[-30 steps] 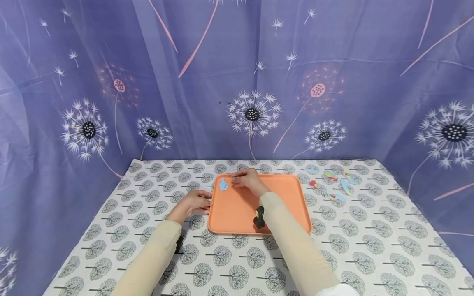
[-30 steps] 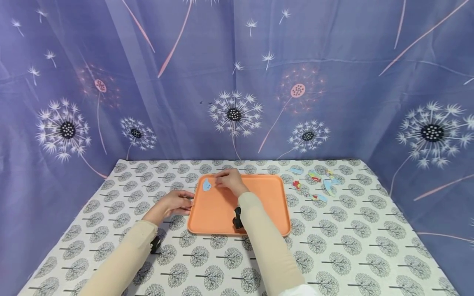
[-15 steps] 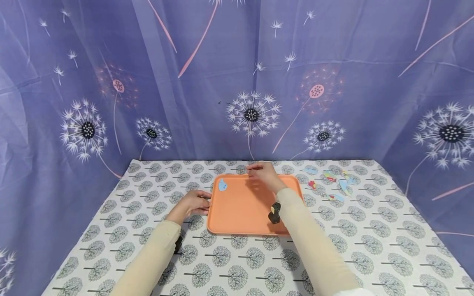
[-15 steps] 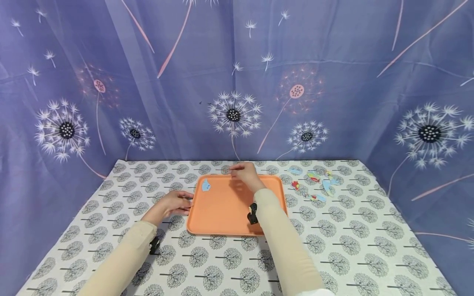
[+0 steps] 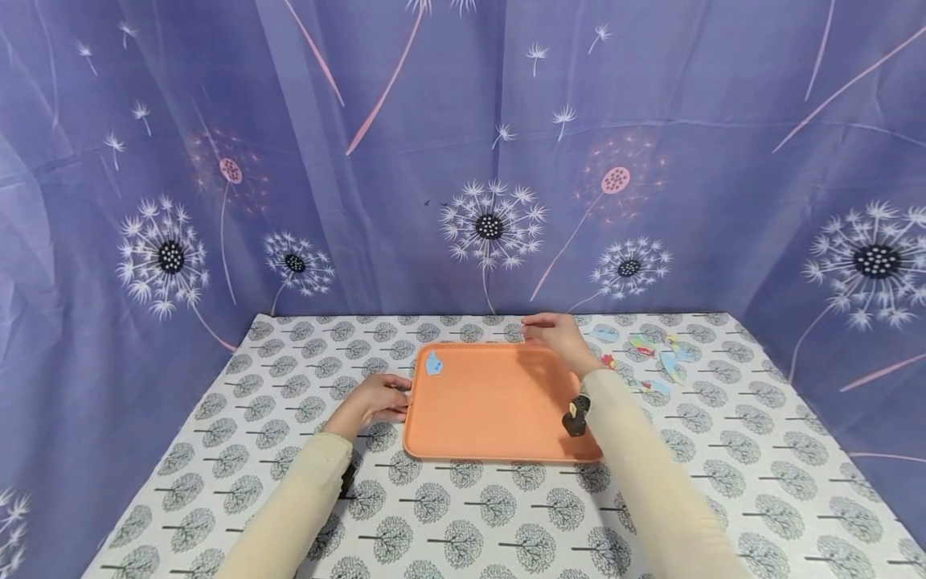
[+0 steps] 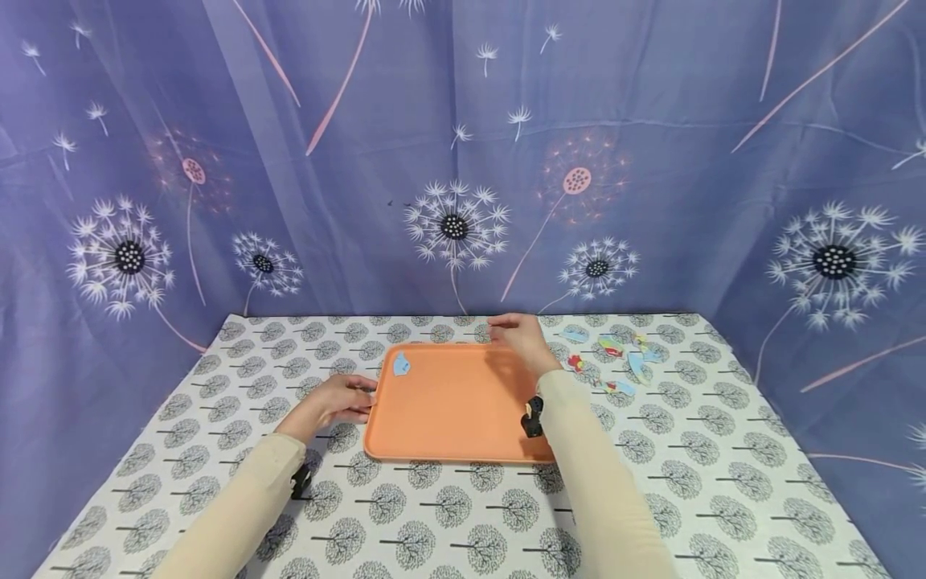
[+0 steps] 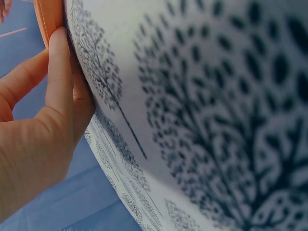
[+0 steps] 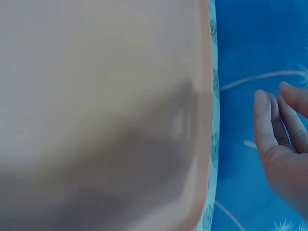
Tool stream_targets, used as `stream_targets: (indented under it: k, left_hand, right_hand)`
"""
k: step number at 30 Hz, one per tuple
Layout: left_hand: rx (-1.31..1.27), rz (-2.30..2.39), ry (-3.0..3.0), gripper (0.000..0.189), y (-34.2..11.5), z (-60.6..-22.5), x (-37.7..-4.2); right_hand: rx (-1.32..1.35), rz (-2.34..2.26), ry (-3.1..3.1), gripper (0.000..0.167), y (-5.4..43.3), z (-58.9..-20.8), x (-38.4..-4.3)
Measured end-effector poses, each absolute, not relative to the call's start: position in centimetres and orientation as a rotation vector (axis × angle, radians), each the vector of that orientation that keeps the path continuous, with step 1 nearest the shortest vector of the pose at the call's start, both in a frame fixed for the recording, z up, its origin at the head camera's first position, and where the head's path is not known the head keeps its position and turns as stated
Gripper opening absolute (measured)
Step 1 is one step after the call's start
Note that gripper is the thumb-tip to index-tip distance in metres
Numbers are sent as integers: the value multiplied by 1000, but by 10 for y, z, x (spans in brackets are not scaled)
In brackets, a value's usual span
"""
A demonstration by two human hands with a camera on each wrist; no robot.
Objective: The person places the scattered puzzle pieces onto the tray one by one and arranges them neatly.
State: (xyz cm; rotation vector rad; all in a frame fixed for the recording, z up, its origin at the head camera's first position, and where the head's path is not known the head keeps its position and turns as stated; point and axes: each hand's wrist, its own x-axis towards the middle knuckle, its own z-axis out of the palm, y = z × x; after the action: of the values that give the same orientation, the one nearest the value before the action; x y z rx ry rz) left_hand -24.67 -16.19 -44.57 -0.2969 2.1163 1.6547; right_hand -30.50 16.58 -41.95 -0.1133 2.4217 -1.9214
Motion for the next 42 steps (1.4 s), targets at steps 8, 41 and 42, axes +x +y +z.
stream_targets:
  k: [8, 41, 42]
  left_hand:
    - [-294, 1652, 2118, 40, -163, -447, -247]
    - [-274, 1665, 2135, 38, -163, -449, -247]
    - [-275, 1666, 2134, 38, -163, -450, -247]
  right_hand:
    - [-51, -1895, 2451, 36, 196, -417, -302]
    - [159, -1651, 2532, 57, 300, -438, -276]
    - [157, -1651, 2524, 57, 302, -440, -276]
